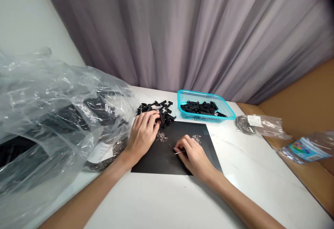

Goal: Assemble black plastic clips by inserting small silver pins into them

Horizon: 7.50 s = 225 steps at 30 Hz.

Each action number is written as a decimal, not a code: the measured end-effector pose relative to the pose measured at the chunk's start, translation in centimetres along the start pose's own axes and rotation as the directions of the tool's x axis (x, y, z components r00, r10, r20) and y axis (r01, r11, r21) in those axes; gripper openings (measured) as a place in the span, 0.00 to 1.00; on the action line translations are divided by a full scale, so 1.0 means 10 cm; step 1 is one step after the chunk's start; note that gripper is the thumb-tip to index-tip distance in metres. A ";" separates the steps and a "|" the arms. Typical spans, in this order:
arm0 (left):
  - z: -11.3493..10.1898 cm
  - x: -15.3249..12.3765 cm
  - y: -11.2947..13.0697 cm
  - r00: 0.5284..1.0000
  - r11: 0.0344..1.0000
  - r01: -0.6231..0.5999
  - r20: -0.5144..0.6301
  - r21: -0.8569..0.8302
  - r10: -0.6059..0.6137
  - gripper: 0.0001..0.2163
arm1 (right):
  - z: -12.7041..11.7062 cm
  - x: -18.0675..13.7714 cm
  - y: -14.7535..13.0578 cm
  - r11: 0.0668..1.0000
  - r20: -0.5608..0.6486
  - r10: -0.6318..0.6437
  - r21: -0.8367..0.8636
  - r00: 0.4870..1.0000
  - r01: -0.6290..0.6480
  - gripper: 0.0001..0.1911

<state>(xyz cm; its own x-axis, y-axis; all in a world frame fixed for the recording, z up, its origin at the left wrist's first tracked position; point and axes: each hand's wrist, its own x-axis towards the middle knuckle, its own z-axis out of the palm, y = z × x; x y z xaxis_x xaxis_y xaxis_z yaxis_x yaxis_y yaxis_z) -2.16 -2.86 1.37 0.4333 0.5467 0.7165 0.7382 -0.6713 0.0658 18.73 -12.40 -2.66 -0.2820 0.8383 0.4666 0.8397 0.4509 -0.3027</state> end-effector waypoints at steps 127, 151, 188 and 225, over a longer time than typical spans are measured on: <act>-0.02 -0.26 0.47 0.968 0.848 -0.021 0.202 -0.529 0.149 0.31 | -0.57 -0.06 0.08 0.808 0.241 -0.022 0.576 0.970 -0.125 0.08; 0.07 -0.20 0.41 0.943 0.861 -0.253 0.088 -0.442 0.322 0.28 | -0.41 -0.10 -0.02 0.772 0.294 0.291 0.489 0.910 -0.405 0.07; 0.03 -0.23 0.36 0.974 0.909 -0.116 0.131 -0.401 0.182 0.22 | -0.40 -0.19 -0.09 0.615 0.172 0.183 0.748 0.968 -0.249 0.14; 0.05 -0.14 0.34 0.926 0.933 -0.139 0.289 -0.332 0.241 0.26 | -0.65 -0.03 0.80 0.913 0.042 0.322 0.251 0.946 -0.322 0.07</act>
<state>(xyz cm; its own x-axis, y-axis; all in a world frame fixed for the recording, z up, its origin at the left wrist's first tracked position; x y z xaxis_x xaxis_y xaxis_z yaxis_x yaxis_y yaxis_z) 0.00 -5.66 0.29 0.7289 0.4891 0.4791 0.4565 -0.8687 0.1922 28.57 -11.04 0.17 -0.0153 0.9509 0.3091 0.7409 0.2184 -0.6351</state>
